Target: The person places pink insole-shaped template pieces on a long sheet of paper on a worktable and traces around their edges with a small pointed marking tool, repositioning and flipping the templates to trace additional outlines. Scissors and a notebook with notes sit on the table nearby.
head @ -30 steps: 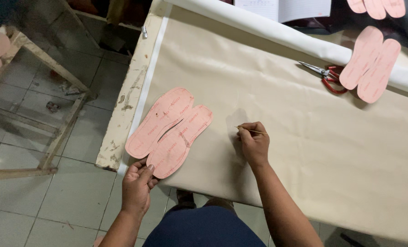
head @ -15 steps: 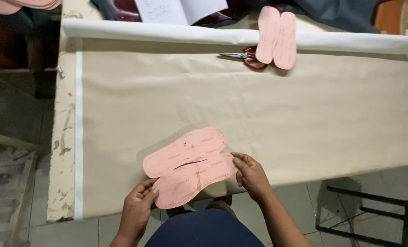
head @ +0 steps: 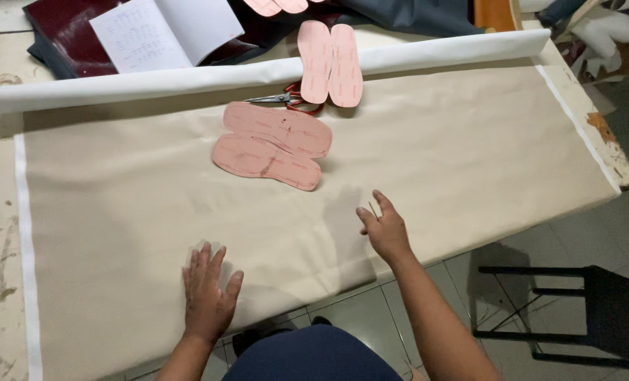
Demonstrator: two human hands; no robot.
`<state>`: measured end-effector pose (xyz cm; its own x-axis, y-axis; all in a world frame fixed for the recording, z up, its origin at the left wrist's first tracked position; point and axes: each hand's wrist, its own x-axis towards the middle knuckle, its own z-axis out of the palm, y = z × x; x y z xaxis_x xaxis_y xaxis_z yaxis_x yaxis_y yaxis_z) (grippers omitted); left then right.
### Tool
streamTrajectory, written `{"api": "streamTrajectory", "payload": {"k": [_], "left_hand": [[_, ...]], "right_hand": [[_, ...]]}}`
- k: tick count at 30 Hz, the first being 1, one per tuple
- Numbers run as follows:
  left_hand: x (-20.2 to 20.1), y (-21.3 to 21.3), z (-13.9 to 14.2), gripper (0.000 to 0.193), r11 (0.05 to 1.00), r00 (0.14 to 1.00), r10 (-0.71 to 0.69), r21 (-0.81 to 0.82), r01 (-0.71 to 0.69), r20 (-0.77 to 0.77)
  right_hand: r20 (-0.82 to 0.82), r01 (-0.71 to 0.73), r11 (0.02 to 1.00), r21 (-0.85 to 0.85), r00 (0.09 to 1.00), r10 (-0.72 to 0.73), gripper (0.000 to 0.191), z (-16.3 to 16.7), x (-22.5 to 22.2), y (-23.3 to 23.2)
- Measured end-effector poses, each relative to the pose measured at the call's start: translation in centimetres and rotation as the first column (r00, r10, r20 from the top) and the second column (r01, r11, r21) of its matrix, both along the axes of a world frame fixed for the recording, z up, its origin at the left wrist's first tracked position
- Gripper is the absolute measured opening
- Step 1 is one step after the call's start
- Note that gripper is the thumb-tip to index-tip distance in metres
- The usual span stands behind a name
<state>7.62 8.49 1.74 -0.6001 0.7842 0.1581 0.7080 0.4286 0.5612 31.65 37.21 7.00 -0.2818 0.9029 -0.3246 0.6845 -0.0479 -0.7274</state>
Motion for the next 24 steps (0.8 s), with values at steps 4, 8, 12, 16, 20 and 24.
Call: {"api": "streamTrajectory", "payload": {"k": [4, 8, 12, 16, 20, 24], "left_hand": [[1.2, 0.7, -2.0, 0.069, 0.957, 0.952, -0.067, -0.288, -0.023, -0.298], [1.4, 0.1, -2.9, 0.069, 0.933, 0.955, -0.075, -0.359, -0.034, -0.286], [2.0, -0.7, -2.9, 0.068, 0.971, 0.926, -0.088, -0.238, -0.002, -0.368], [2.3, -1.4, -2.3, 0.069, 0.952, 0.936, -0.100, -0.305, -0.008, -0.337], [4.1, -2.7, -1.9, 0.068, 0.975, 0.931, -0.086, -0.220, 0.006, -0.354], [6.4, -4.1, -0.9, 0.066, 0.980, 0.941, -0.062, -0.201, -0.006, -0.333]], "right_hand": [[0.472, -0.194, 0.926, 0.324, 0.882, 0.020, 0.073, -2.5, 6.7, 5.7], [0.516, -0.214, 0.931, 0.296, 0.856, 0.033, 0.068, -4.1, 12.5, 9.0], [0.586, -0.208, 0.942, 0.263, 0.810, 0.016, 0.066, -5.0, 14.5, 7.2], [0.551, -0.200, 0.950, 0.239, 0.834, 0.037, 0.065, -3.6, 15.2, 5.2], [0.586, -0.143, 0.977, 0.157, 0.810, 0.024, 0.065, -2.6, 16.8, 3.8], [0.398, -0.121, 0.951, 0.285, 0.917, -0.002, 0.058, -2.9, 18.9, 3.2]]}}
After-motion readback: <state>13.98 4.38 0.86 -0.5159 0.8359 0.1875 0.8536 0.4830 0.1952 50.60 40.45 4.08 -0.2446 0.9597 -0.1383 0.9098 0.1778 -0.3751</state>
